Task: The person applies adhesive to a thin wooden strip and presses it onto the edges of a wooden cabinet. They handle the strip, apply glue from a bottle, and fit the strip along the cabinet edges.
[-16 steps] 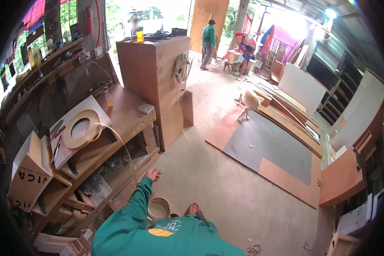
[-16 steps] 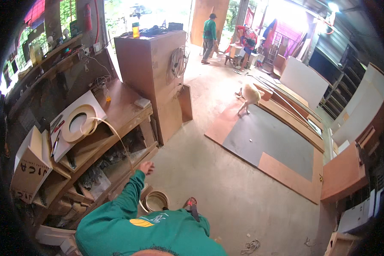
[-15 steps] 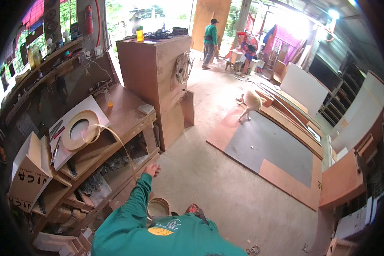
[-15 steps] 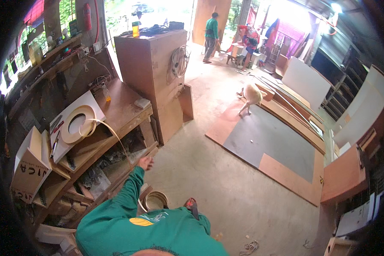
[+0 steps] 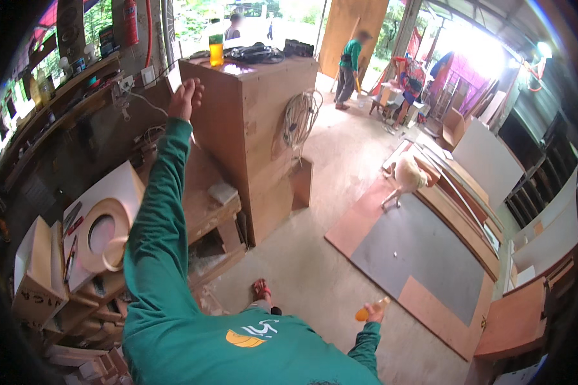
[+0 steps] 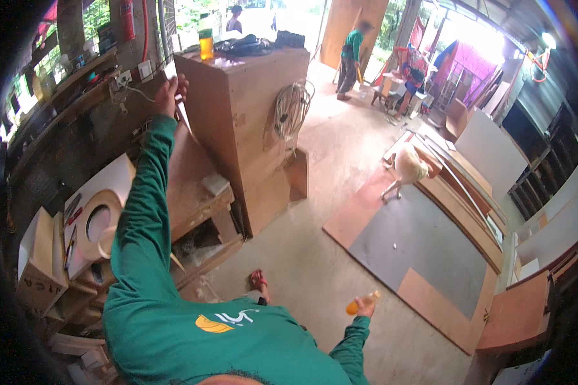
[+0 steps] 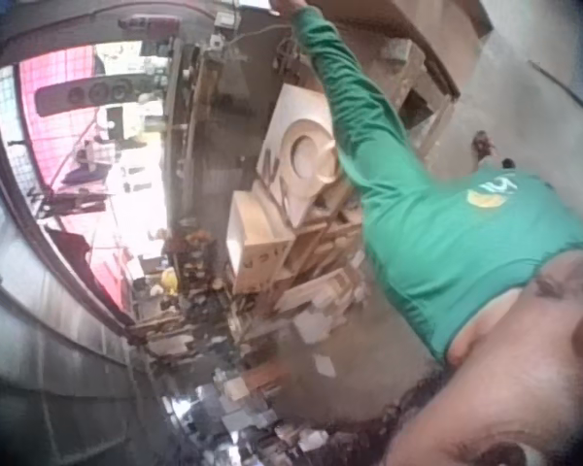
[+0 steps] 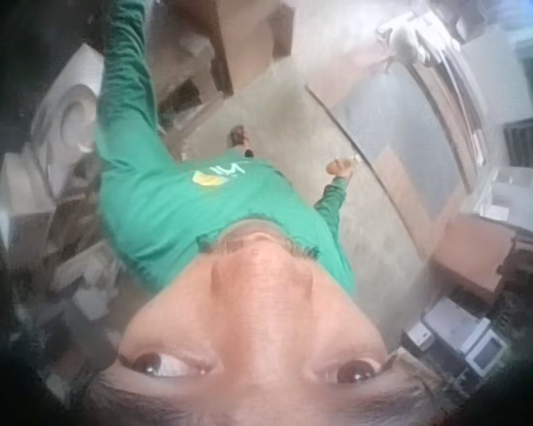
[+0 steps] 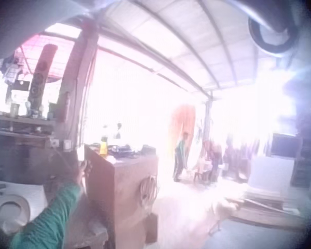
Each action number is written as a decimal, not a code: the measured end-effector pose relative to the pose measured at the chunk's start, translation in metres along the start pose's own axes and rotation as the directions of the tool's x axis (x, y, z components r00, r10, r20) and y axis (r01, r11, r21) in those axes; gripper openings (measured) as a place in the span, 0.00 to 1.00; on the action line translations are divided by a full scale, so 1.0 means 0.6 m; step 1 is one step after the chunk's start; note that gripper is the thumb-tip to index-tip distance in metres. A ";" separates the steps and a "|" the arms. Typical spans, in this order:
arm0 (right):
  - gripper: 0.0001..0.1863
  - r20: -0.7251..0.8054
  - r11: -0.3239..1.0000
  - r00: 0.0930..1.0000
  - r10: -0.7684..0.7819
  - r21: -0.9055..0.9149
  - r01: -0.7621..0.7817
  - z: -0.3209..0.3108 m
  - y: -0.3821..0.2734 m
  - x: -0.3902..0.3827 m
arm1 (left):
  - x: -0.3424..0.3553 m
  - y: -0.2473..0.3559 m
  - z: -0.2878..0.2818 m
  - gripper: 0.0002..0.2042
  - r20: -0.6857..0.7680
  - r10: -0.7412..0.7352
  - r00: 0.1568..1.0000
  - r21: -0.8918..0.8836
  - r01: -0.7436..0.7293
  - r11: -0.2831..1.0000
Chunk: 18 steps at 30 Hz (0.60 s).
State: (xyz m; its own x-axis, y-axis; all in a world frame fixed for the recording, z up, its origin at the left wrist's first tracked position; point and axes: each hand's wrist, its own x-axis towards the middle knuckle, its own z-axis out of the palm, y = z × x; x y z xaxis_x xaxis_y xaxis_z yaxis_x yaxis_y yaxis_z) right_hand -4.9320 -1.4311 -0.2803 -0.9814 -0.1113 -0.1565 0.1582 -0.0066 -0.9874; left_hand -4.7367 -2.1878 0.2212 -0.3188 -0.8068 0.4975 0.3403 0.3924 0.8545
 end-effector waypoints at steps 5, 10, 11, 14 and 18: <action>0.20 -0.203 0.983 0.963 0.178 0.076 -0.166 0.118 0.071 -0.002 | 0.258 0.039 0.076 0.24 -0.128 0.153 0.980 0.160 -0.132 0.978; 0.21 -0.252 0.941 0.908 0.336 0.057 -0.332 0.198 0.123 -0.017 | 0.448 -0.011 0.095 0.38 -0.175 0.260 0.950 0.544 -0.126 0.829; 0.21 -0.247 0.929 0.897 0.367 0.064 -0.363 0.217 0.120 -0.016 | 0.482 -0.014 0.090 0.39 -0.207 0.276 0.939 0.605 -0.099 0.790; 0.21 -0.298 0.911 0.874 0.385 -0.032 -0.412 0.221 0.158 0.001 | 0.569 -0.042 0.098 0.48 -0.276 0.255 0.927 0.649 -0.016 0.761; 0.23 -0.282 0.872 0.865 0.415 -0.148 -0.466 0.264 0.131 0.015 | 0.622 -0.054 0.046 0.45 -0.205 0.349 0.915 0.550 -0.187 0.814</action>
State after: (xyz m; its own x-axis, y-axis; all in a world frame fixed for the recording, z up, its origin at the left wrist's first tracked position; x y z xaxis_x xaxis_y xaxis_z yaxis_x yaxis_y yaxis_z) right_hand -4.9111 -1.5903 -0.3557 -0.8141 0.1817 -0.5516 0.5795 0.1930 -0.7918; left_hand -4.8913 -2.4895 0.3835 0.0081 -0.6915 0.7223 -0.1500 0.7134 0.6846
